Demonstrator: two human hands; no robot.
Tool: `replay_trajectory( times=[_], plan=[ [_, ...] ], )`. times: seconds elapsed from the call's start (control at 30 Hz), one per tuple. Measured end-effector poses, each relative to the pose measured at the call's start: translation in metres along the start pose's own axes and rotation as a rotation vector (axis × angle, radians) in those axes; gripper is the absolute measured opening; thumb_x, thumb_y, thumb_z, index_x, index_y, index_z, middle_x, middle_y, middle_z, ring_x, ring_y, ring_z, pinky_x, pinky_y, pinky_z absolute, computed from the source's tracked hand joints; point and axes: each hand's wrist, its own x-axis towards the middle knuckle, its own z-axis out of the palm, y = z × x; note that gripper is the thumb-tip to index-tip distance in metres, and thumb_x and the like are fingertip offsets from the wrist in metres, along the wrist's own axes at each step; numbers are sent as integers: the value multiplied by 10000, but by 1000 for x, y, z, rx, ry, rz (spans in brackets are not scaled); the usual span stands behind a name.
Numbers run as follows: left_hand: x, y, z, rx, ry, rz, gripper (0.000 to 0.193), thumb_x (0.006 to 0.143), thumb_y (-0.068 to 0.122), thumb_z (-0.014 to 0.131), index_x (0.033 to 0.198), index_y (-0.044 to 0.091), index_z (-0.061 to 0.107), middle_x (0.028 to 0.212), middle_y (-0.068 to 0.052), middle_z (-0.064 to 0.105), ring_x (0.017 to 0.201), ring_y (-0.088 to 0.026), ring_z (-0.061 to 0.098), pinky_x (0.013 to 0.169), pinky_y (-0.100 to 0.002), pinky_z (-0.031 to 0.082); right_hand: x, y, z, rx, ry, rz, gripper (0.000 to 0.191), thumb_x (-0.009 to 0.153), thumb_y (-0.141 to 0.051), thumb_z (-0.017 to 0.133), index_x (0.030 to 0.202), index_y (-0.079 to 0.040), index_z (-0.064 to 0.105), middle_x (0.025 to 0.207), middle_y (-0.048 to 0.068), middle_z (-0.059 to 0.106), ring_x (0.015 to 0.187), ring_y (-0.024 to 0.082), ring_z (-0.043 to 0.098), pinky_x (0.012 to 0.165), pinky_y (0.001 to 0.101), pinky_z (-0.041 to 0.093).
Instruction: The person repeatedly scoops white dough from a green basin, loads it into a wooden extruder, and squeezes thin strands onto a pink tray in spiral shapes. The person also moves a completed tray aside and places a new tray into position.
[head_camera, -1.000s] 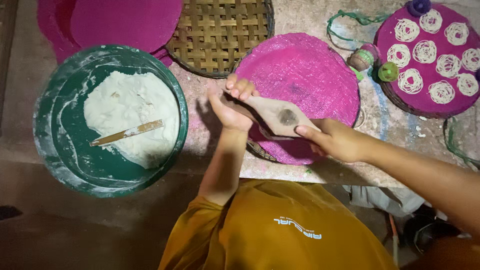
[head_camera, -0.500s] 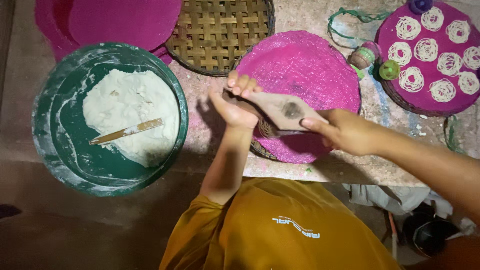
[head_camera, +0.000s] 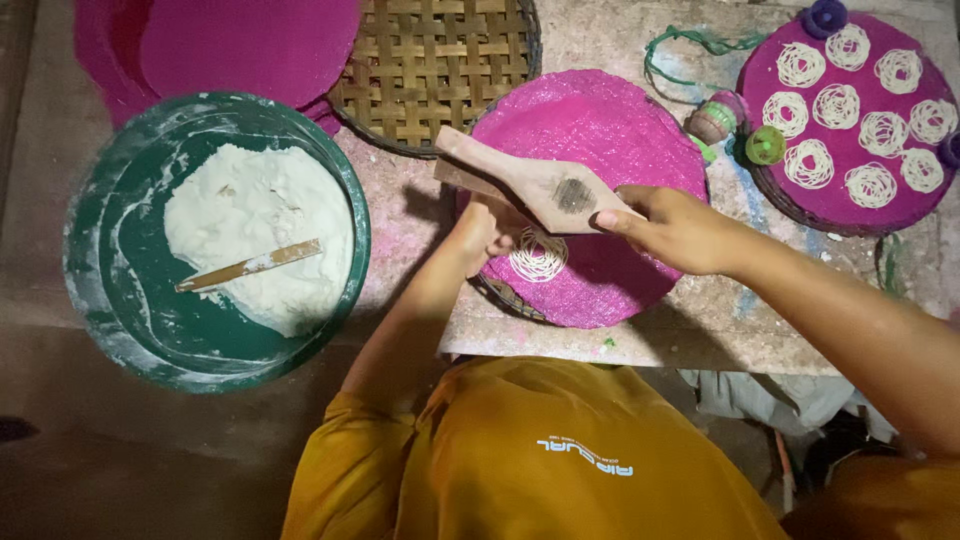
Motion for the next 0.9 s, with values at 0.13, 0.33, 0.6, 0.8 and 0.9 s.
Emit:
replay_trajectory(
  times=[0.13, 0.33, 0.6, 0.8, 0.9],
  plan=[
    [12, -33, -16, 318, 90, 100, 643, 1184, 482, 106, 1401, -58, 379, 807, -194, 229, 576, -222, 301, 468, -350, 233, 6, 6, 4, -26, 69, -44, 589, 946, -567, 535, 1186, -50, 688, 719, 110, 662, 690, 218, 654, 684, 400, 509],
    [-61, -31, -13, 1275, -21, 390, 816, 1021, 389, 334, 1614, 25, -92, 1323, -141, 695, 731, -302, 729, 720, -387, 584, 14, 27, 4, 69, 117, -15, 519, 979, -513, 533, 1077, -23, 672, 679, 84, 631, 634, 192, 625, 626, 381, 514],
    [-57, 47, 0, 74, -7, 719, 534, 996, 450, 571, 1377, 93, 463, 1187, -69, 636, 970, -201, 708, 947, -370, 560, 30, 20, 3, 249, -106, -37, 583, 980, -580, 413, 1100, -74, 678, 686, 45, 609, 610, 166, 570, 575, 340, 485],
    [-3, 90, -9, -1003, -470, 788, 513, 1016, 669, 517, 891, 172, 511, 788, 55, 420, 765, -115, 479, 906, -354, 459, 67, -20, -6, 57, -145, 64, 677, 984, -611, 389, 1084, -19, 702, 690, 98, 624, 629, 225, 627, 633, 394, 517],
    [7, 98, -27, -992, -394, 816, 509, 1023, 662, 486, 827, 194, 451, 723, 71, 407, 695, -103, 422, 829, -329, 422, 80, -37, 2, -83, 39, -132, 640, 999, -581, 419, 1138, -14, 681, 742, 118, 651, 690, 256, 661, 689, 436, 520]
  ],
)
